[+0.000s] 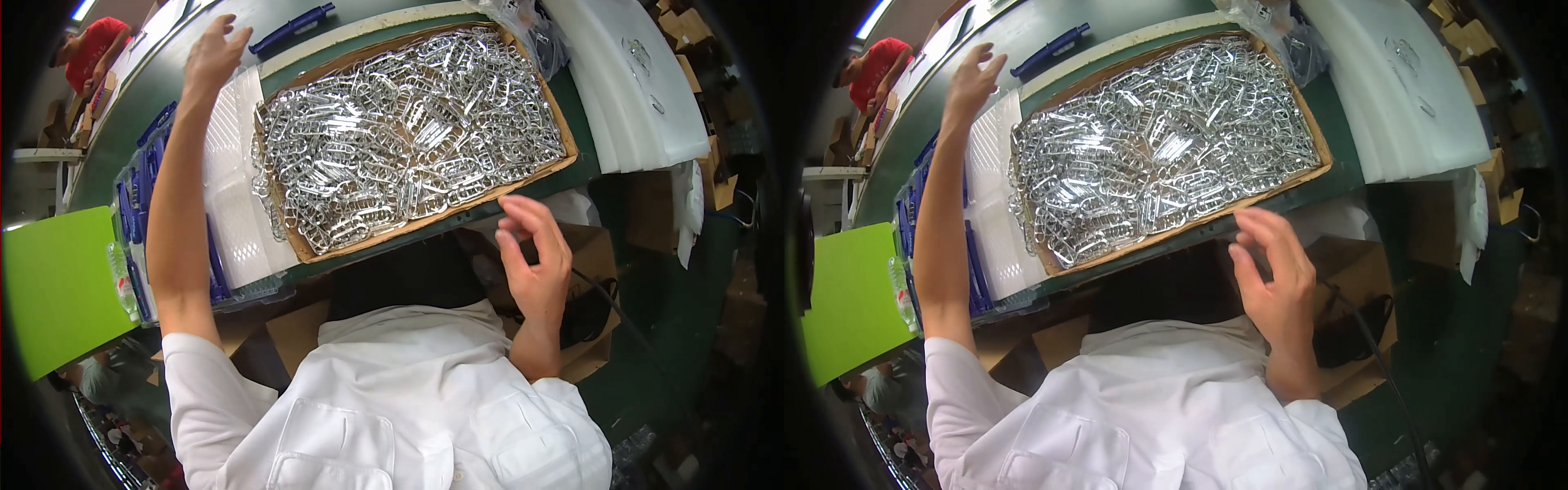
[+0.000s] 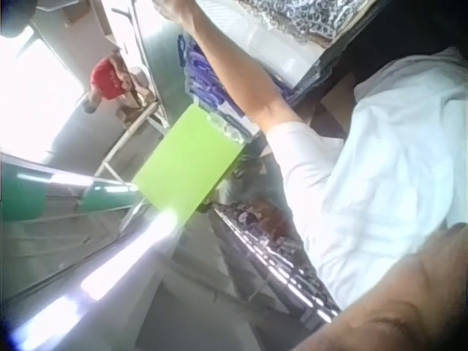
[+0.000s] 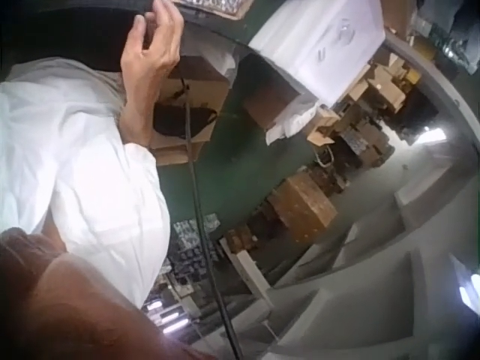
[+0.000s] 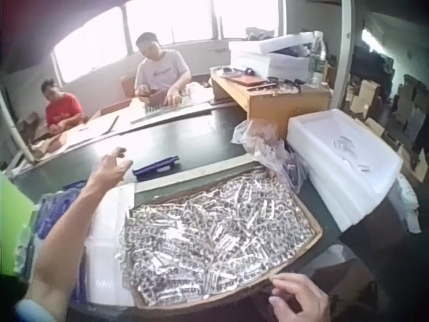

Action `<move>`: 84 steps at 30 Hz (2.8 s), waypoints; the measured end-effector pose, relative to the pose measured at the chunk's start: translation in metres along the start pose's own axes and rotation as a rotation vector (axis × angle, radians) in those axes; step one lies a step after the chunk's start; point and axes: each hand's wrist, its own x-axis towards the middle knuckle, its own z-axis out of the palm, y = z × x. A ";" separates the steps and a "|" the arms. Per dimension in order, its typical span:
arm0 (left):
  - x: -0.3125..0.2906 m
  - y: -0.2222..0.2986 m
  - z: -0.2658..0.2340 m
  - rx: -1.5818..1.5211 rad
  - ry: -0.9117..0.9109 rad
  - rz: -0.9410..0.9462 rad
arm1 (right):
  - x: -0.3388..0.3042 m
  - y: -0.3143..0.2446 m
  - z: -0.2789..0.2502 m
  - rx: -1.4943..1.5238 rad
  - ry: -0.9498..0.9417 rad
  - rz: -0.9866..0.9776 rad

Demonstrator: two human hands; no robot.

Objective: The person assembles metal spring contacts into a blue plastic housing for a handheld electronic device by hand.

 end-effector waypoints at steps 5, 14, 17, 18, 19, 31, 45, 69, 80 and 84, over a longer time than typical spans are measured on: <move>-0.161 0.069 -0.110 -0.116 0.075 0.088 | 0.054 0.008 0.027 -0.230 -0.009 -0.208; -0.515 0.038 -0.200 -0.338 0.415 -0.552 | 0.119 0.034 0.076 -0.736 -0.320 -0.457; -0.619 0.001 -0.178 -0.356 0.343 -1.007 | 0.133 0.044 0.067 -0.658 -0.418 -0.341; -0.655 -0.010 -0.177 -0.255 0.209 -1.145 | 0.137 0.058 0.067 -0.627 -0.438 -0.346; -0.689 -0.022 -0.171 -0.168 0.070 -1.272 | 0.143 0.072 0.066 -0.625 -0.414 -0.324; -1.031 -0.194 -0.047 0.120 -0.453 -1.498 | 0.157 0.116 0.058 -0.423 -0.120 -0.150; -0.866 -0.187 0.041 -0.091 -0.561 -1.043 | 0.154 0.086 0.062 -0.252 -0.113 -0.205; -0.843 -0.292 0.016 0.303 -0.783 -1.123 | 0.093 0.015 0.069 -0.114 0.018 -0.081; -0.848 -0.280 0.002 0.239 -0.451 -0.410 | 0.087 0.031 0.048 0.347 -0.078 0.176; -0.774 -0.227 -0.051 0.198 -0.511 -0.537 | 0.056 -0.004 0.076 0.408 -0.095 0.219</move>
